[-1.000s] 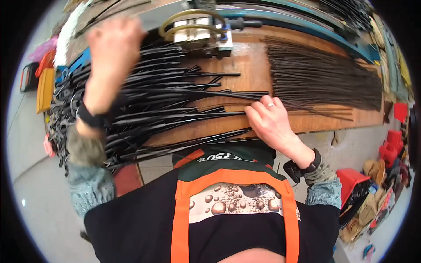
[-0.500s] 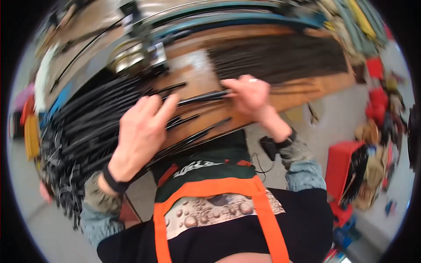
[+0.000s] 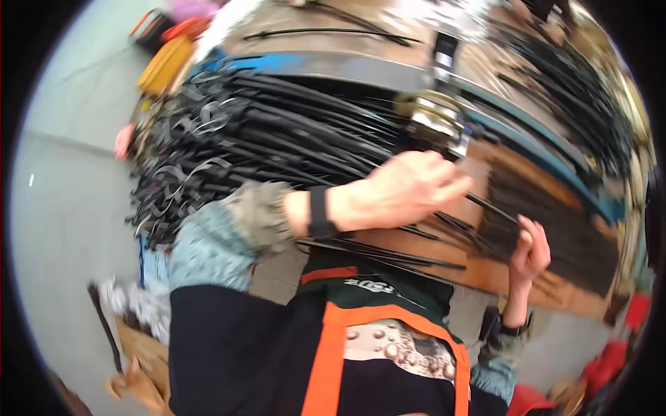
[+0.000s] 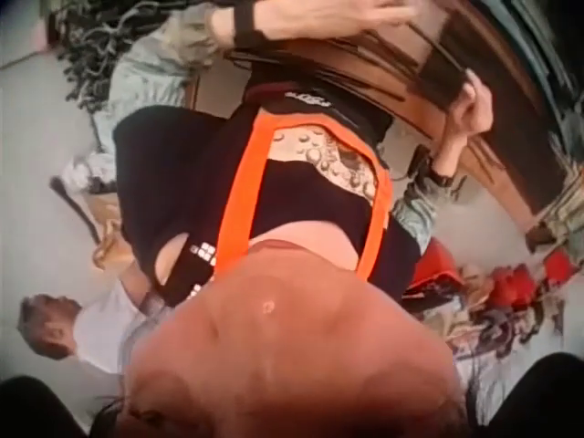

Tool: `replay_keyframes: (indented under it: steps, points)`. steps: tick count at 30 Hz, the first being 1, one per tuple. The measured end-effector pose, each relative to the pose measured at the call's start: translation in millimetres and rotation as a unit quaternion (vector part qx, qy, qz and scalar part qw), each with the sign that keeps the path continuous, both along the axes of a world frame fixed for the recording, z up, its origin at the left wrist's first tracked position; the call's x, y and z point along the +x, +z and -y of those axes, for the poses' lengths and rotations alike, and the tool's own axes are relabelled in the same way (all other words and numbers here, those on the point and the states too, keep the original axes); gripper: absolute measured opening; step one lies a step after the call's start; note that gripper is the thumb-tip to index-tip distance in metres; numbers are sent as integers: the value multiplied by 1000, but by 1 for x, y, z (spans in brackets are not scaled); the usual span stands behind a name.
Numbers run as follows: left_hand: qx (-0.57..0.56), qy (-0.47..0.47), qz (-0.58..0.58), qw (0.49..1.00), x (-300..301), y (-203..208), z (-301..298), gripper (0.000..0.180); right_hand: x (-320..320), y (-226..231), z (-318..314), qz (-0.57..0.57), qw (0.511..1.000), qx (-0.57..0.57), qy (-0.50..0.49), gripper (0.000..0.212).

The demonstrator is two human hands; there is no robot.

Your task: Assembling and checking metal components for wiper blades using a mechanical fixture on a workbench.

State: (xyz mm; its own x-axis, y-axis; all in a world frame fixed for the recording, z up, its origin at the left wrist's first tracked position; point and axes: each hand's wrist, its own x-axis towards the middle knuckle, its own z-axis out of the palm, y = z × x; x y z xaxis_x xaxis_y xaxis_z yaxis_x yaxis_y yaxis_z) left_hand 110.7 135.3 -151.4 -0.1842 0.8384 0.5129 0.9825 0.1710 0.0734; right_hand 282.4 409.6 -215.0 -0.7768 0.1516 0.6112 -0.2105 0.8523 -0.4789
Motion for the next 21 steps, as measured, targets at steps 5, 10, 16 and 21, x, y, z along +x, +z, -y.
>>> replay_keyframes:
  steps: [5, 10, 16, 21]
  points:
    - [4, 17, -7, 1000, -9, 2, 23, 17, -29, 28, 22, -53, 997, 28, 51, 14]
    - [-46, 64, 23, 997, -12, 14, 30, 14, -34, 27, 24, -53, 995, -5, 88, 14]
    - [36, 47, -10, 998, -1, 21, -17, 17, -18, 25, -16, -72, 993, -85, -31, 17]
    - [114, 45, -28, 992, 13, 25, -51, 9, 2, 33, -40, -97, 980, -150, -84, 19]
